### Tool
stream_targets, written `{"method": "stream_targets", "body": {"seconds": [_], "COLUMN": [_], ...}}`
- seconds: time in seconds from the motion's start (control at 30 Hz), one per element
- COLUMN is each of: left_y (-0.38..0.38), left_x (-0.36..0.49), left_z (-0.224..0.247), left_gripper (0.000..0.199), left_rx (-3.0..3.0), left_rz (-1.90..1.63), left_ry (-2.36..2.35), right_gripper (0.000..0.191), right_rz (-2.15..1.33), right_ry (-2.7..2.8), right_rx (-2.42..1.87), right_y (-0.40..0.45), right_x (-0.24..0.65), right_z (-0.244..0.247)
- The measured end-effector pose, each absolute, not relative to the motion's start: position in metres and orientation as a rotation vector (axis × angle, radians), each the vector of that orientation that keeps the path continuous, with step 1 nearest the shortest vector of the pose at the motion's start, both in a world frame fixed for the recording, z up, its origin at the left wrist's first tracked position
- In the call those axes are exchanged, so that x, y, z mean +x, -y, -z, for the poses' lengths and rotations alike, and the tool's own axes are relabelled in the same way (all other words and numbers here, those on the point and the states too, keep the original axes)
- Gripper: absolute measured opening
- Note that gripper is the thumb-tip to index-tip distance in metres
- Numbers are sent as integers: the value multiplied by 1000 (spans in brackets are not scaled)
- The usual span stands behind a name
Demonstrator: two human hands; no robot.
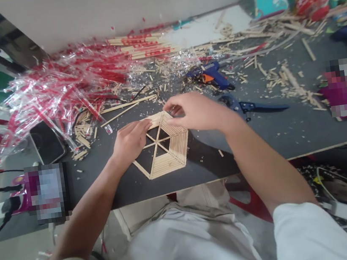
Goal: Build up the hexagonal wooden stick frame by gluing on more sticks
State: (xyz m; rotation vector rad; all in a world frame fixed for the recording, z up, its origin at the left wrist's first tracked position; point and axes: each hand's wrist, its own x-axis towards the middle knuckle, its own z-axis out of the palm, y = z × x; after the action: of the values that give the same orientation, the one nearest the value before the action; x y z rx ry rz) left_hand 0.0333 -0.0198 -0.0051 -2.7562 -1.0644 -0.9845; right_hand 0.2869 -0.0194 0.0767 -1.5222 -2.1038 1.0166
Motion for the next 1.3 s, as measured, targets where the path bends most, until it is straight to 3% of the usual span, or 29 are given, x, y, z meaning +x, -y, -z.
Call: {"method": "stream_targets", "body": {"seconds": [0.13,0.3,0.53,0.63,0.8,0.93,0.97,1.03,1.3], "left_y": [20,22,28,27,27,26,26,27,31], "left_x": [35,36,41,42,42,41,42,42,44], "left_z": [5,4,0,-1,0,1,1,0,-7], "left_gripper": [25,28,35,33,34,33,32,31,26], "left_rx": [-2759,-2772,-2791,-2777,-2733,-2649,-2639,-2637,-2621], "left_rz": [1067,1075,963,951,960,999,1009,1013,1051], "left_ry": [1095,1129,1281,1287,1303,1262,1243,1220,1166], "right_gripper": [50,98,107,100,74,15,10,22,27], "right_rz": [-570,-404,-456,-433,-470,-591,-605,-647,-1030], "right_ry": [2277,2146,2071,2038,2017,1763,1666,1605,1901], "right_rx": [-1895,-2435,-2496,-2545,-2616,-2645,-2644,-2588,-1925], "right_y": [47,89,116,118,114,115,116,117,110], "right_x": [338,389,416,425,422,404,397,382,308], "right_z": [-79,-55,-41,-40,-50,-65,-69,-75,-73]}}
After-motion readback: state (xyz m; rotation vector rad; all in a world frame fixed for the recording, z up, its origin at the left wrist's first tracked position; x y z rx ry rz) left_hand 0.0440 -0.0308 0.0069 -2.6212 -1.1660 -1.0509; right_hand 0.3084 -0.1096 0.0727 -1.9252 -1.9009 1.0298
